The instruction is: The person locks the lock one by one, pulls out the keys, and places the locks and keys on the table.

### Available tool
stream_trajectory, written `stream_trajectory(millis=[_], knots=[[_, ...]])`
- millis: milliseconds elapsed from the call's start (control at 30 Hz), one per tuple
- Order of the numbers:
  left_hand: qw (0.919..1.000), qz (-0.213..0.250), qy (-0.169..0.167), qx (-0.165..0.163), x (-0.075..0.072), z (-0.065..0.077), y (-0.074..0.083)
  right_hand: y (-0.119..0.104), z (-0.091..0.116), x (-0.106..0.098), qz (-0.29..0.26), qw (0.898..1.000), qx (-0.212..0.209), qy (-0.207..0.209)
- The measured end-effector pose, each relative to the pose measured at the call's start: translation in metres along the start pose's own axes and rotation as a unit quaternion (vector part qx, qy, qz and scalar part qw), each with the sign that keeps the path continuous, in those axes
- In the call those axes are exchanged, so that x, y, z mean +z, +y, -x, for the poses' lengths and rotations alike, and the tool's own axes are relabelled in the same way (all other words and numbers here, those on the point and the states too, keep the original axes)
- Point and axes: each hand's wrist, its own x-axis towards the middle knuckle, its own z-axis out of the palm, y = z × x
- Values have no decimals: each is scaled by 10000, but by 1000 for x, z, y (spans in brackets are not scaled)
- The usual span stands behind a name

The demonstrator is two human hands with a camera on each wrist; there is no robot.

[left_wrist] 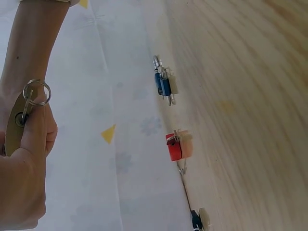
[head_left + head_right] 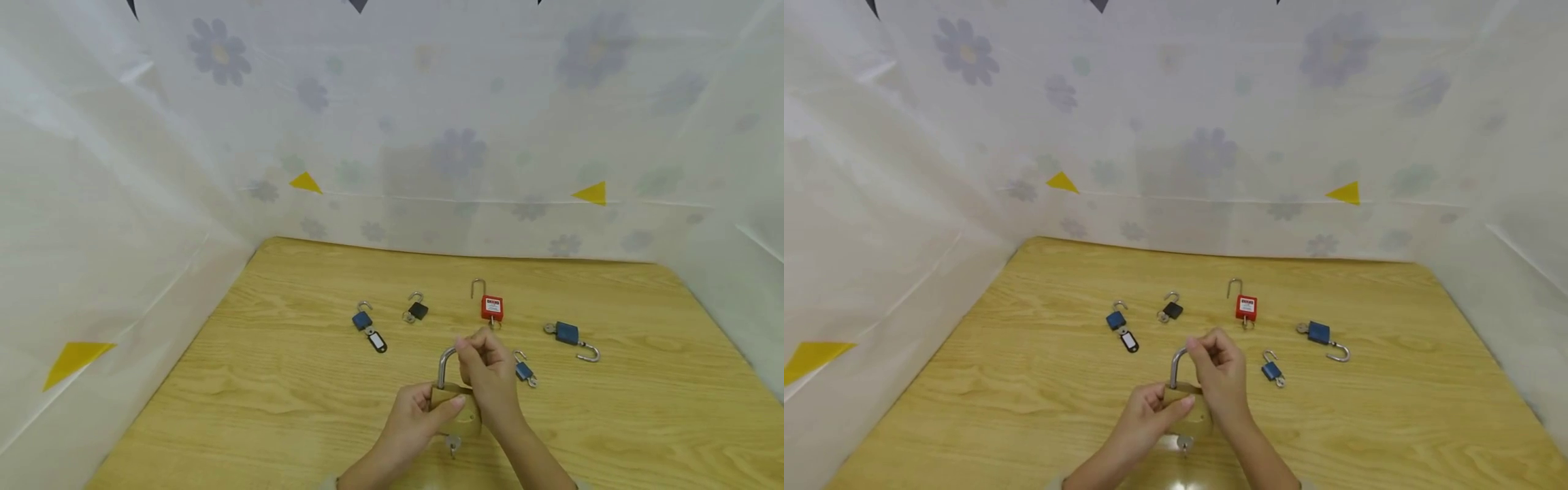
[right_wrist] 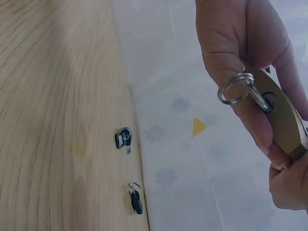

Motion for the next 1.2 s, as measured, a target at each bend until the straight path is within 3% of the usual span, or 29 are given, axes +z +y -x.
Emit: stream_trajectory(millis=[367, 867, 1200], knots=[[9956, -707, -290, 547, 2, 3, 4, 1, 0, 0, -88, 9991, -394, -130], [9951, -850, -49, 500, 8, 3, -2, 5, 5, -4, 7, 9968, -793, -120], [9949, -854, -236, 474, 12, 0, 2, 0, 7, -9, 150, 9965, -811, -109]])
